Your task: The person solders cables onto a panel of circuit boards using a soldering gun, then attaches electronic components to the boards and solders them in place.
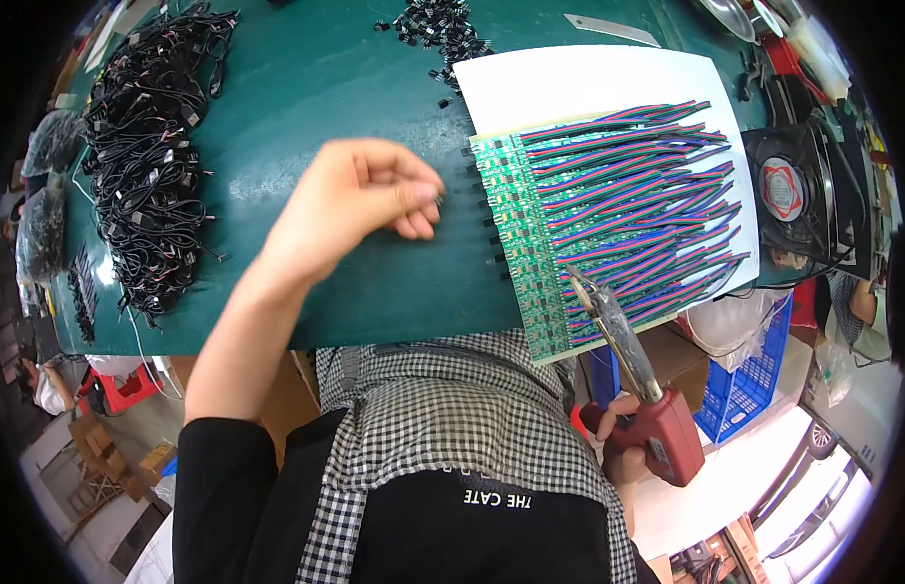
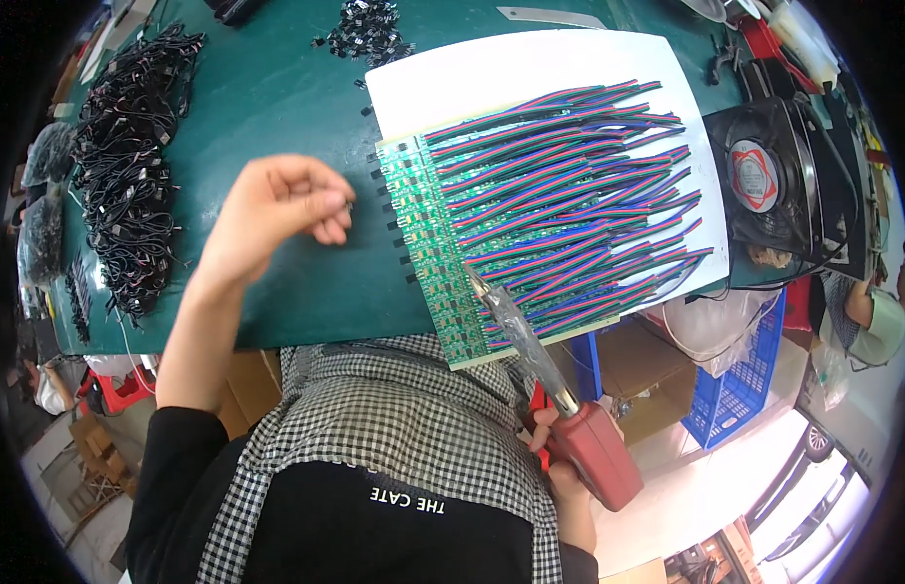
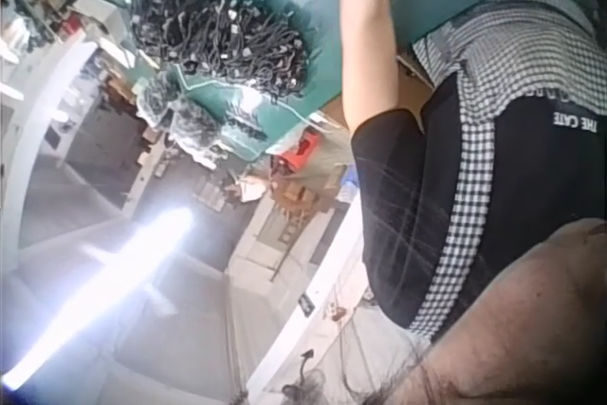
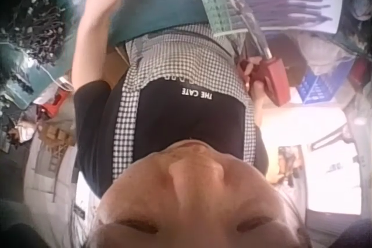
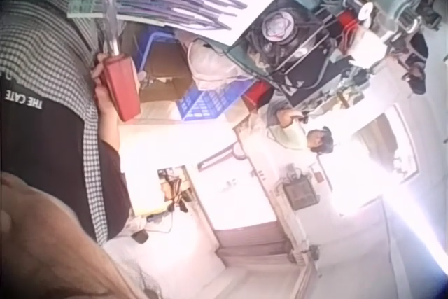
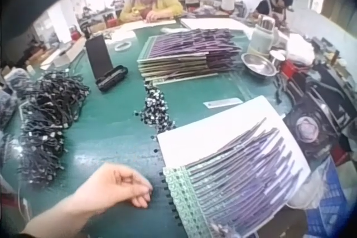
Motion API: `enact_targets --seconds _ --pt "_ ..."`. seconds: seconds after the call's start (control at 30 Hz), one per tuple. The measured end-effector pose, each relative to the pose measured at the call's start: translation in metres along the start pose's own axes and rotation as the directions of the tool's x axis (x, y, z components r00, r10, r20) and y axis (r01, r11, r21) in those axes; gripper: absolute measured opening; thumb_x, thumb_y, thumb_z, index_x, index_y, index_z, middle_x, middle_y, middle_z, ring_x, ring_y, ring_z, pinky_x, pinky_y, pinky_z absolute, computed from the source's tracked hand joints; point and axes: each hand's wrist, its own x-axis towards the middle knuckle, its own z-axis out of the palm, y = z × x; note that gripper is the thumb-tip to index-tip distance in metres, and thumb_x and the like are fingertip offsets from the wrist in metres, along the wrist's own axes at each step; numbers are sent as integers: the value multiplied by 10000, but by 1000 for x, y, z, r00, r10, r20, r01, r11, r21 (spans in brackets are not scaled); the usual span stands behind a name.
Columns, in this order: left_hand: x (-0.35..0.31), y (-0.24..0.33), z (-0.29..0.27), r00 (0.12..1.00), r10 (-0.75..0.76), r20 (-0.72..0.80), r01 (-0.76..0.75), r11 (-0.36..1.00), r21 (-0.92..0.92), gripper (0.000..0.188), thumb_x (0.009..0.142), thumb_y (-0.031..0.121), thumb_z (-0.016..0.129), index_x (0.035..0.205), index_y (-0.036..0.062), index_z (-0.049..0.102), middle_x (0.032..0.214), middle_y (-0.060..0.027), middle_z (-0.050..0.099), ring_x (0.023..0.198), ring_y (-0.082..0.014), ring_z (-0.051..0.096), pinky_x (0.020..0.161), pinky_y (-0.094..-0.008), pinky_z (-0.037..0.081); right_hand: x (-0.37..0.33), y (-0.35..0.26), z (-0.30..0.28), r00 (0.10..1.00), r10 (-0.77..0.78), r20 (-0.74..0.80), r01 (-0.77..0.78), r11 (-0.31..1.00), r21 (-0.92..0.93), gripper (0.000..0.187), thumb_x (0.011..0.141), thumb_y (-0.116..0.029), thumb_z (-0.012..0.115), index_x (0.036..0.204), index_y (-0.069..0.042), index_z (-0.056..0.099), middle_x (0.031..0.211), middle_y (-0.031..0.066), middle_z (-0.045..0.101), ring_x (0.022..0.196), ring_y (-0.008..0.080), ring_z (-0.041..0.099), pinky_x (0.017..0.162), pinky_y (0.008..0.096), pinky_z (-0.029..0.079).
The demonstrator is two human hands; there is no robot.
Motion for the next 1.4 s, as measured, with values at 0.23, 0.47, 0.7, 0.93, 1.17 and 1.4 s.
enact_targets --seconds 0.23,0.47,0.7,0.93,1.17,1.4 --pt "-40 -5 61 987 -152 52 161 934 -318 59 810 -6 634 847 -40 603 775 -100 646 679 -140 643 619 -230 526 4 -7 11 1000 -6 -12 5 998 -70 759 650 -612 697 1012 33 529 819 121 654 561 164 581 533 256 464" --pt "-43 -15 89 995 10 -102 -27 987 -161 84 827 -72 564 899 -41 534 822 -92 616 730 -121 635 671 -239 546 6 -13 7 997 -70 42 81 872 -482 773 729 -740 483 798 11 654 551 16 585 518 118 561 502 234 433" --pt "-40 -20 91 982 26 -185 -67 974 -217 128 806 -51 582 886 4 499 746 -32 601 686 -63 595 619 -191 487 -14 28 -40 975 -126 186 207 823 -530 706 749 -633 573 1049 6 586 820 71 652 684 238 628 617 317 483" --pt "-37 -18 84 995 -52 -90 33 979 -199 246 807 -75 550 933 45 376 806 -64 580 730 -130 625 660 -262 547 -21 31 -48 977 -88 192 187 784 -592 653 755 -560 614 1053 19 578 924 113 645 767 261 638 667 344 495" --pt "-36 -19 85 995 -31 -91 13 981 -193 258 808 -77 547 931 56 363 804 -58 572 730 -124 616 665 -259 545 -19 39 -50 974 -133 186 217 797 -564 656 705 -527 672 1053 22 581 934 120 645 782 269 643 706 345 505" --pt "-35 -20 84 996 -24 -85 8 983 -185 254 820 -71 535 941 64 358 789 -48 575 714 -107 601 660 -245 522 -14 31 -46 976 -92 198 186 824 -536 655 678 -503 707 1052 19 578 923 121 650 785 264 651 720 342 513"
